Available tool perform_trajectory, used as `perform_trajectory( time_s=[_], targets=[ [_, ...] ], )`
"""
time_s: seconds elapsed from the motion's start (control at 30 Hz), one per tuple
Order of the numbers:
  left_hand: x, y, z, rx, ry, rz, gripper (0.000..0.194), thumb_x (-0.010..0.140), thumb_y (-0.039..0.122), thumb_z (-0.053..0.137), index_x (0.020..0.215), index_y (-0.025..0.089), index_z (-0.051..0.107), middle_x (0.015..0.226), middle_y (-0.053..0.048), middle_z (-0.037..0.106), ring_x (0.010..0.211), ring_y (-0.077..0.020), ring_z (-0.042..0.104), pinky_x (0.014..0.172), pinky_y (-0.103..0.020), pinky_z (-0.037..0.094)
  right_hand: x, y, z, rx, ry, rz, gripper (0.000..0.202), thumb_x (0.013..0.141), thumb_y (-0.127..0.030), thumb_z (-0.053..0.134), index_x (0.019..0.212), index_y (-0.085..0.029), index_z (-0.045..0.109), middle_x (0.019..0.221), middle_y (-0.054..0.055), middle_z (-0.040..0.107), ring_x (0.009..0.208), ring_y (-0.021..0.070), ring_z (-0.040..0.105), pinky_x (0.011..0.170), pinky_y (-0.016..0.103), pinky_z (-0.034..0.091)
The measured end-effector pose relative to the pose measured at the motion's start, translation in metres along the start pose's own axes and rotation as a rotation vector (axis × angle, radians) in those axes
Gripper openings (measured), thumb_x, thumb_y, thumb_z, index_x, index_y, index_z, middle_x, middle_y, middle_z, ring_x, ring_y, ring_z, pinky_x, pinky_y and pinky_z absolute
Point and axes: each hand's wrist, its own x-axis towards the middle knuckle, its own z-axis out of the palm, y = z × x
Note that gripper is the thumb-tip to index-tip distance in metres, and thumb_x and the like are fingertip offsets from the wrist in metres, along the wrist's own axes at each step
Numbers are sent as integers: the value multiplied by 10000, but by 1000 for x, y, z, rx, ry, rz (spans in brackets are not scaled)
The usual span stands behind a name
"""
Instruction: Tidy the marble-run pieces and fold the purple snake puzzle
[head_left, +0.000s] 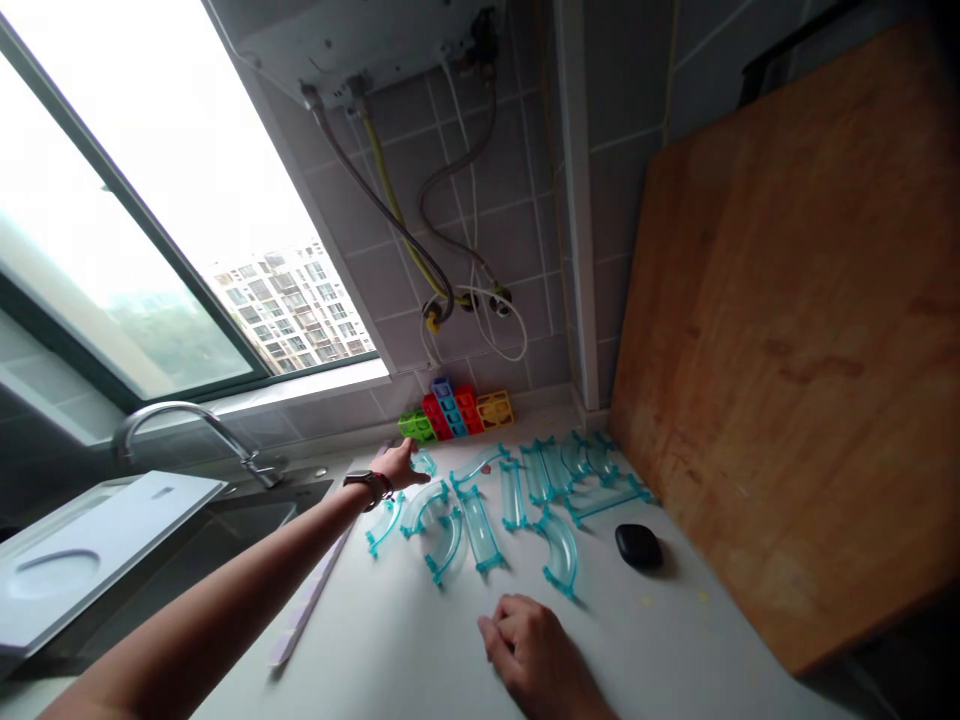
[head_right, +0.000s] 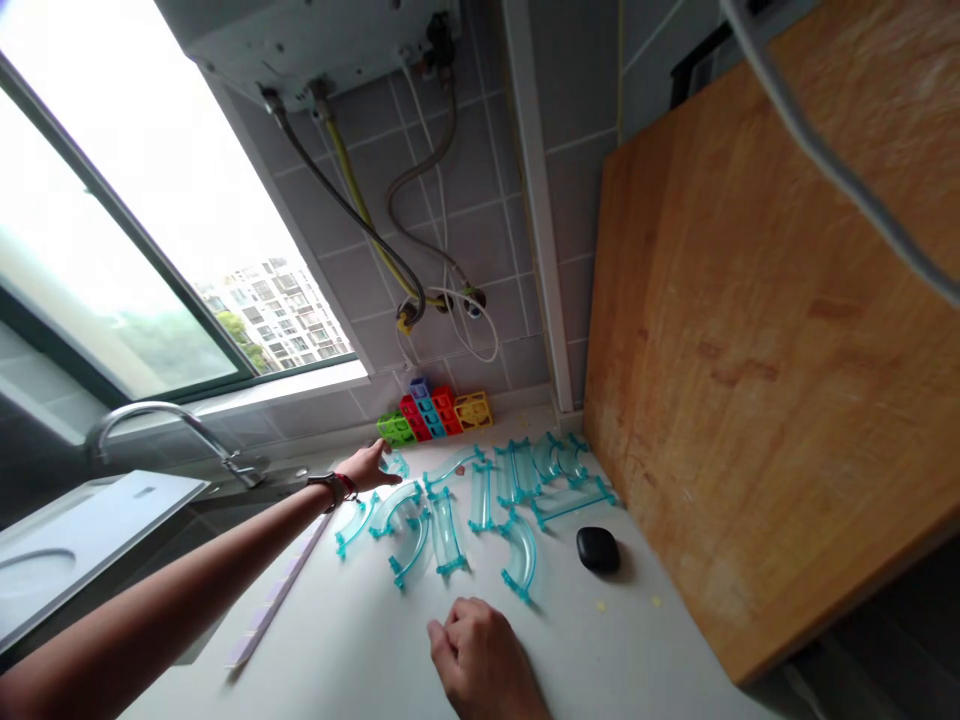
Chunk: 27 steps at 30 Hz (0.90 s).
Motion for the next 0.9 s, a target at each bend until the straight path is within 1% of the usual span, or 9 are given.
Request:
perform_trajectory(
  time_s=[0.07, 0.17, 0.27, 0.4, 0.57, 0.63, 0.73, 0.8, 0.9],
  targets=[
    [12, -2, 11, -16, -22, -40, 392, 994, 393, 643, 1314, 170, 610, 1263, -108, 659, 1057, -244, 680, 898, -454, 592, 0, 0, 0, -5, 6, -9, 437, 1044, -271, 510, 661, -183, 699, 803, 35, 693, 790, 143, 679, 753, 245, 425],
    [23, -2, 25, -52, -46, -51, 381, 992, 376, 649, 1308, 167, 615, 1270, -108, 660, 1064, -245, 681, 903, -456, 594, 1, 0, 0, -26, 11, -23, 427, 1039, -249, 516, 655, -185, 694, 802, 33, 693, 795, 143, 679, 746, 247, 422],
    [30, -2, 33, -88, -50, -39, 376, 992, 373, 650, 1304, 166, 618, 1269, -108, 661, 1067, -245, 681, 907, -458, 593, 2, -1, 0, -34, 9, -28, 433, 1035, -238, 517, 638, -186, 681, 788, 32, 687, 780, 145, 675, 740, 250, 424],
    [36, -7, 28, -130, -29, -13, 374, 992, 378, 649, 1298, 165, 620, 1259, -106, 665, 1059, -242, 682, 905, -455, 592, 2, 1, 3, -18, 13, -37, 432, 1036, -250, 519, 640, -192, 681, 792, 34, 691, 783, 150, 671, 738, 253, 430],
    [36, -20, 7, -143, 43, 35, 406, 987, 402, 649, 1317, 170, 610, 1308, -114, 644, 1125, -263, 660, 953, -486, 566, 2, 2, 3, -29, 11, -34, 425, 1034, -246, 521, 640, -189, 669, 793, 32, 690, 787, 147, 671, 744, 256, 423],
    [29, -26, -2, -130, 63, 60, 432, 965, 423, 670, 1309, 168, 608, 1314, -118, 639, 1152, -272, 645, 978, -494, 545, 2, 1, 2, -31, 8, -33, 425, 1036, -247, 521, 642, -186, 669, 795, 33, 690, 795, 148, 674, 748, 258, 421],
    [6, -34, -10, -100, 61, 89, 573, 809, 505, 801, 1233, 158, 630, 1226, -129, 665, 1120, -294, 649, 984, -464, 527, 1, 0, 1, -23, 13, -37, 431, 1041, -245, 513, 646, -185, 674, 792, 31, 685, 796, 147, 672, 752, 258, 421],
    [-19, -38, -11, -87, 44, 106, 646, 693, 554, 853, 1174, 178, 643, 1140, -122, 683, 1059, -309, 667, 949, -435, 533, 1, 0, 2, -10, 21, -38, 433, 1042, -244, 511, 646, -187, 676, 785, 29, 683, 791, 148, 668, 754, 257, 424],
    [-70, -42, -7, -91, 9, 156, 647, 673, 609, 825, 1161, 228, 638, 1097, -99, 689, 1015, -311, 677, 894, -413, 537, 1, -1, 1, 1, 21, -35, 436, 1038, -243, 519, 634, -189, 672, 775, 29, 679, 780, 149, 663, 754, 258, 426]
  ],
)
